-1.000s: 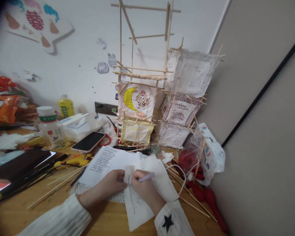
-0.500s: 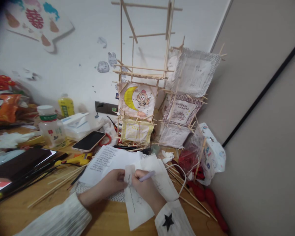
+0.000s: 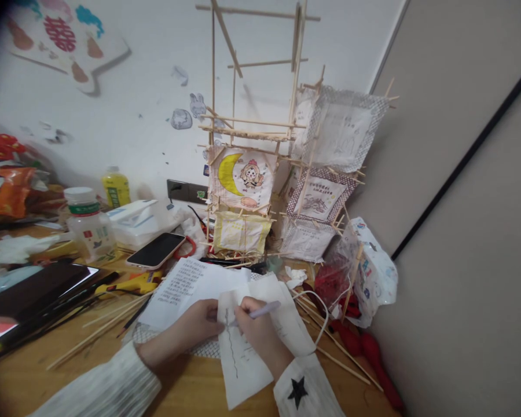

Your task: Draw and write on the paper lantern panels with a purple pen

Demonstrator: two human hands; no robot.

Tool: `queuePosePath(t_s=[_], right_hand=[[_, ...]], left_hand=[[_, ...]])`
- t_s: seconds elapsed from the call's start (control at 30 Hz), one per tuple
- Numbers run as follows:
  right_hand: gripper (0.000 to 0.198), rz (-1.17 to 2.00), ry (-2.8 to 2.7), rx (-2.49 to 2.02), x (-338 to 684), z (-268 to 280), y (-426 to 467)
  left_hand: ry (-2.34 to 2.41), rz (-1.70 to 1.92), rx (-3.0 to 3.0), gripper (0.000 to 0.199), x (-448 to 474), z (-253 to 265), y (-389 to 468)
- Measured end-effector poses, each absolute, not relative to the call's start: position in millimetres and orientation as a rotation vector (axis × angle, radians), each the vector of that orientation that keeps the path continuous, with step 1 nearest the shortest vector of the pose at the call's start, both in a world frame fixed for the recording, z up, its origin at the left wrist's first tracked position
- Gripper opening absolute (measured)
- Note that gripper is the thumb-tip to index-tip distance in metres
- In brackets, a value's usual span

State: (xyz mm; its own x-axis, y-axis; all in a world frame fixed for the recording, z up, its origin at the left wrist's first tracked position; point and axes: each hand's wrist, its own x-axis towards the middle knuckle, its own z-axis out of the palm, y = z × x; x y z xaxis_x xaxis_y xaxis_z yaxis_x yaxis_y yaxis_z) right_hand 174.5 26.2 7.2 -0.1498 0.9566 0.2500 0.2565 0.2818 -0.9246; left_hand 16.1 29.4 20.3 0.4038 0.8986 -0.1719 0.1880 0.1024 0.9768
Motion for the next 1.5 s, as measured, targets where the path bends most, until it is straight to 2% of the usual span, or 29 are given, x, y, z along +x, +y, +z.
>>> queuePosePath(t_s=[0.17,0.37,0.57,0.73,1.1,1.5], right_hand=[[0.027,0.886,-1.502,-1.112,177.1,11.9,26.7],[0.027,0.801,-1.478,-1.122,176.1,13.8,25.7],[0.027,0.866,-1.573,-1.131,175.9,10.6,26.3],[0.026,0.728,-1.770,-1.158,174.9,9.3,25.7],[0.027,0.596,-1.869,-1.179,173.5,9.6,26.1],[0.027,0.622,-1.875,-1.161,173.2,10.5,25.9]], left_hand=[[1.058,0.841,1.362,0.026,16.9,18.2,31.7],[0.947,0.683,1.271,0.030,17.6,22.5,22.6],[0.986,0.687,1.257,0.021,20.1,22.6,22.5],[1.026,0.705,1.264,0.016,20.1,20.3,25.2],[1.051,0.715,1.294,0.016,19.9,20.4,24.2],[1.070,0.694,1.309,0.018,20.0,19.8,24.9]])
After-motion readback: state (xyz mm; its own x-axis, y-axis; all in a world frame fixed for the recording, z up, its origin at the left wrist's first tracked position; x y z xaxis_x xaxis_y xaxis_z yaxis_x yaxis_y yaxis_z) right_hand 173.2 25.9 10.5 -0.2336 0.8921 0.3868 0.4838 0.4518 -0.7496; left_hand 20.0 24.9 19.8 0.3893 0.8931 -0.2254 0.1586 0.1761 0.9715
